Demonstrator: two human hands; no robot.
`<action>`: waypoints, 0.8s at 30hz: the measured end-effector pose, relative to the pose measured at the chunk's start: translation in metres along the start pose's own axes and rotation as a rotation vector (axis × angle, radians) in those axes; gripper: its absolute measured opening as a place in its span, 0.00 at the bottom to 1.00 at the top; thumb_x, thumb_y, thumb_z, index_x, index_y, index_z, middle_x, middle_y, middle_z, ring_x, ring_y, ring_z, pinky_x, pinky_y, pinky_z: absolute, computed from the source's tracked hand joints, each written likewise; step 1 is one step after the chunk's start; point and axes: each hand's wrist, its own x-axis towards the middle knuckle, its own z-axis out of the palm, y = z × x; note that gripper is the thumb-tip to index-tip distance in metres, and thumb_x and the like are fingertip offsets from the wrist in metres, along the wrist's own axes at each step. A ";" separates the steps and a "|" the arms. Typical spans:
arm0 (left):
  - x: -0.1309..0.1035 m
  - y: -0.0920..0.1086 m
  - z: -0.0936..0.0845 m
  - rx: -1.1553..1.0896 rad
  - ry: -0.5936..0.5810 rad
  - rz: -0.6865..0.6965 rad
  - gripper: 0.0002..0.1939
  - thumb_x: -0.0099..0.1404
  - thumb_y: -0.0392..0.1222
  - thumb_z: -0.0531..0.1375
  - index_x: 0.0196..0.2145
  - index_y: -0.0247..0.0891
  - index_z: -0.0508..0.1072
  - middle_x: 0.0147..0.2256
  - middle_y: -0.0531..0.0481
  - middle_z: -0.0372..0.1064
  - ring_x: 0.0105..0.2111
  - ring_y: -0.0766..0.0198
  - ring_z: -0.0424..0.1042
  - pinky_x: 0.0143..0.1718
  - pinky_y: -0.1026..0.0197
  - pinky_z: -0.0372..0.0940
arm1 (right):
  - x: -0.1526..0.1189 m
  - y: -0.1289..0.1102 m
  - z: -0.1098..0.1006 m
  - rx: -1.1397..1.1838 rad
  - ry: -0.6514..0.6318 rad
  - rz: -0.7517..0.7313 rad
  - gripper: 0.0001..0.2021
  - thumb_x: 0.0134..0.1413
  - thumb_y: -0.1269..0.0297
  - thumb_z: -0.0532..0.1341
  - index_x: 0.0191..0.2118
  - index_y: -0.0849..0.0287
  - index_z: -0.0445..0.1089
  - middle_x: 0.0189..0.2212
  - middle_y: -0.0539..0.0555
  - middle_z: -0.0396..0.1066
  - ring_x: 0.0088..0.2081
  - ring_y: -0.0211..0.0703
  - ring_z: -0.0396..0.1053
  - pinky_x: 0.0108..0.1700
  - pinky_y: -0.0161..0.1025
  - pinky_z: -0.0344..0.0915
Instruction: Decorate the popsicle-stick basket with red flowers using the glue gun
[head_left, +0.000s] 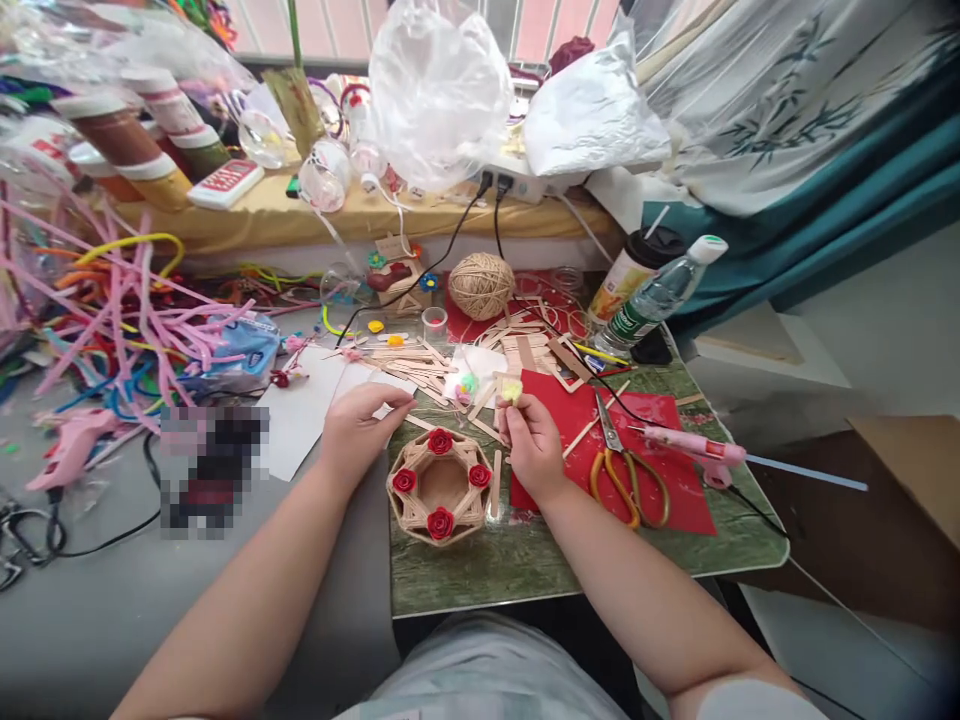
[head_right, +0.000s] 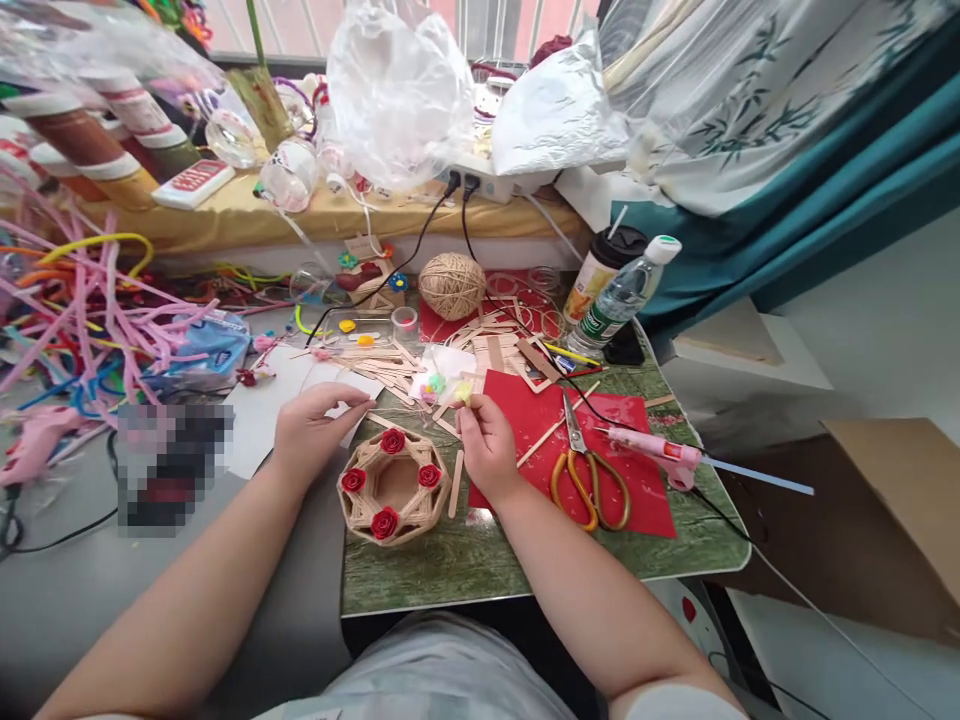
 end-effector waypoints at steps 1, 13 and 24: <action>0.000 -0.002 0.000 -0.006 -0.023 0.016 0.04 0.69 0.45 0.67 0.37 0.44 0.82 0.38 0.49 0.81 0.40 0.58 0.78 0.42 0.56 0.72 | 0.000 0.000 0.001 0.004 0.023 -0.004 0.13 0.72 0.49 0.58 0.48 0.53 0.71 0.30 0.48 0.64 0.29 0.38 0.60 0.31 0.36 0.58; 0.007 -0.025 0.001 0.354 -0.337 0.165 0.08 0.69 0.48 0.66 0.44 0.49 0.84 0.50 0.46 0.80 0.52 0.47 0.73 0.56 0.41 0.62 | 0.004 0.003 0.003 0.009 0.034 0.059 0.11 0.70 0.52 0.60 0.44 0.54 0.72 0.28 0.47 0.64 0.28 0.38 0.60 0.30 0.36 0.58; 0.009 -0.026 -0.006 -0.250 0.368 -0.316 0.10 0.71 0.49 0.64 0.42 0.42 0.78 0.32 0.51 0.73 0.30 0.64 0.70 0.33 0.60 0.64 | 0.004 0.002 0.002 0.019 0.036 0.068 0.11 0.69 0.51 0.61 0.44 0.54 0.73 0.28 0.47 0.64 0.26 0.37 0.59 0.29 0.36 0.57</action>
